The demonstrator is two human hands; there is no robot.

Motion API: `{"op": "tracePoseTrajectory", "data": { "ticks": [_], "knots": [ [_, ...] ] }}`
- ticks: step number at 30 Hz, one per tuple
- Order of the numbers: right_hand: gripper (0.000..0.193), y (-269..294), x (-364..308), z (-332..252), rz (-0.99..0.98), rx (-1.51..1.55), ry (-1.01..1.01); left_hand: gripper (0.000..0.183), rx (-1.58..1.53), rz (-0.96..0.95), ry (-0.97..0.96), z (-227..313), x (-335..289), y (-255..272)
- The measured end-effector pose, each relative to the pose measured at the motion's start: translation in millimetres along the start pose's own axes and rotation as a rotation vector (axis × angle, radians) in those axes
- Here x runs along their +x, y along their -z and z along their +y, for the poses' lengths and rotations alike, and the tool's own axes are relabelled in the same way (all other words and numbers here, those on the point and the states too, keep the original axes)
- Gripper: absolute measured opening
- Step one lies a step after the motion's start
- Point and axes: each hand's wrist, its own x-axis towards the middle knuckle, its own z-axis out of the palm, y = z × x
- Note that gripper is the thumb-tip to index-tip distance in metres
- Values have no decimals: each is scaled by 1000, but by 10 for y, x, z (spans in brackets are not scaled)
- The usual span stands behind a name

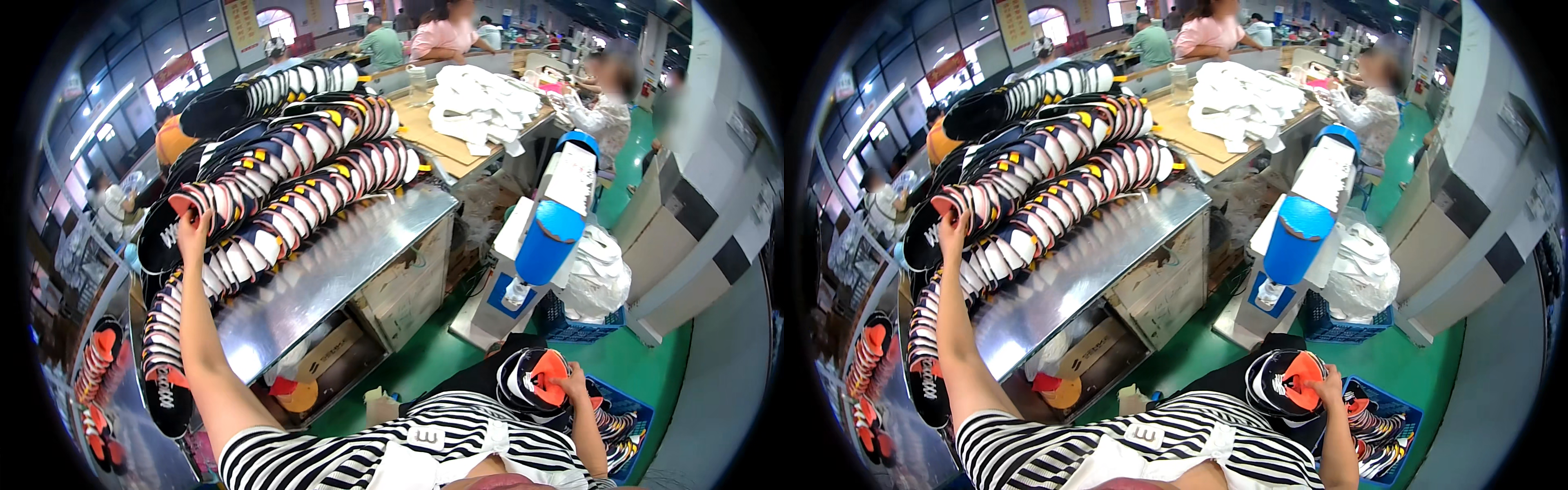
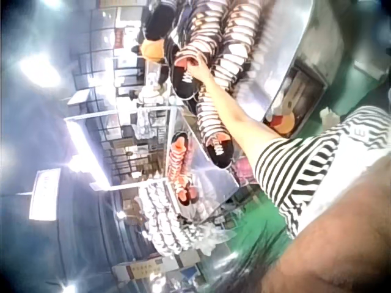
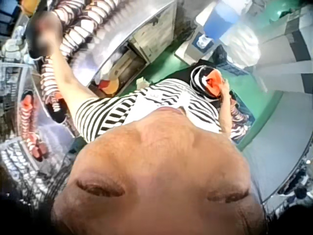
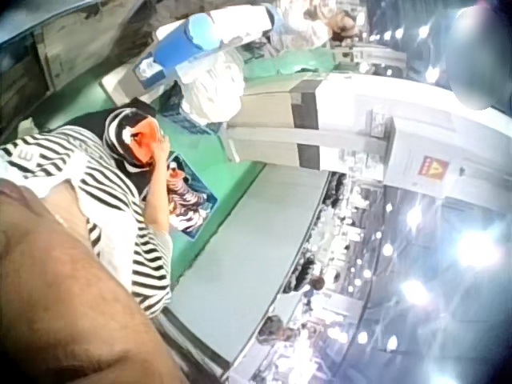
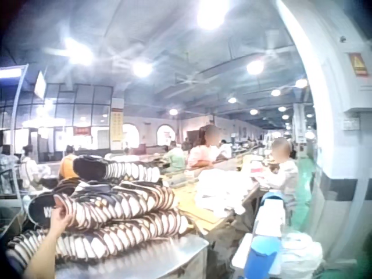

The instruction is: The person picks up a shoe from a blue crate and places it on a metal table. They use a yellow tool to insert a white insole into the shoe, then place the shoe on a conveyor belt. The person repeats this process for multiple shoes.

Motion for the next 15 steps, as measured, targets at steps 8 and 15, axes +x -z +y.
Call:
{"op": "tracePoseTrajectory", "data": {
  "ticks": [8,15],
  "knots": [
    [60,335,-516,-1236,644,70,390,29,-908,-965,-141,3105,-2310,-189],
    [58,-18,-505,-2221,609,169,688,42,-1573,-1514,361,4927,-4170,-1201]
  ]
}}
